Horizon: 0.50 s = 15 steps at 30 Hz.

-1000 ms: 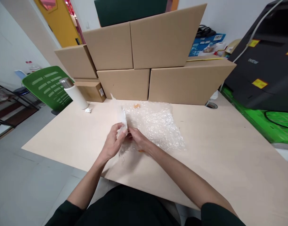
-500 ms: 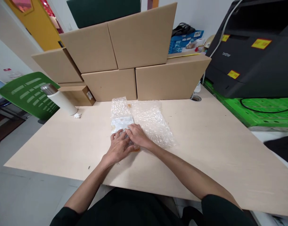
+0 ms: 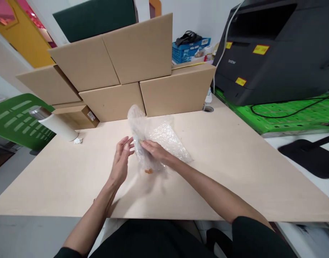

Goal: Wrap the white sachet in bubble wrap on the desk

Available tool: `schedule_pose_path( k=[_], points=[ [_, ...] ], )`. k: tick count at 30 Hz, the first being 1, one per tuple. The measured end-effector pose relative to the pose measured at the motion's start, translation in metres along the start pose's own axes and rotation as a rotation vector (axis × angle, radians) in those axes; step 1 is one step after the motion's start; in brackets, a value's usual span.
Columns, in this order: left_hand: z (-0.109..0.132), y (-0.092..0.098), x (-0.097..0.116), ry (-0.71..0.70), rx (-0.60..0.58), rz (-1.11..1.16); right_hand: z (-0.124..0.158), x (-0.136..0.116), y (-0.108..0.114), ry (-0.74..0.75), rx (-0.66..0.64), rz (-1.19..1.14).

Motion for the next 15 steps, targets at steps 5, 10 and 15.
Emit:
schedule_pose_path(
  k=[5,10,15],
  points=[
    [-0.021,-0.055,-0.013,-0.162,-0.333,-0.488,0.017,0.005,0.059,0.047,0.221,0.062],
    [-0.027,-0.09,-0.033,-0.189,-0.594,-0.902,0.026,0.015,0.114,0.163,0.542,0.497],
    [-0.027,-0.1,-0.044,-0.275,-0.647,-1.026,0.001,0.021,0.114,-0.015,0.527,0.429]
  ],
)
Point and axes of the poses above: each hand's wrist, its own z-axis away from the middle knuckle, its own y-axis out of the back of the hand, x = y × z, the point moved 2 cm from there along -z, towards the middle knuckle, and after that the axes turned 1 degree about -z, right-handed, at the moved point
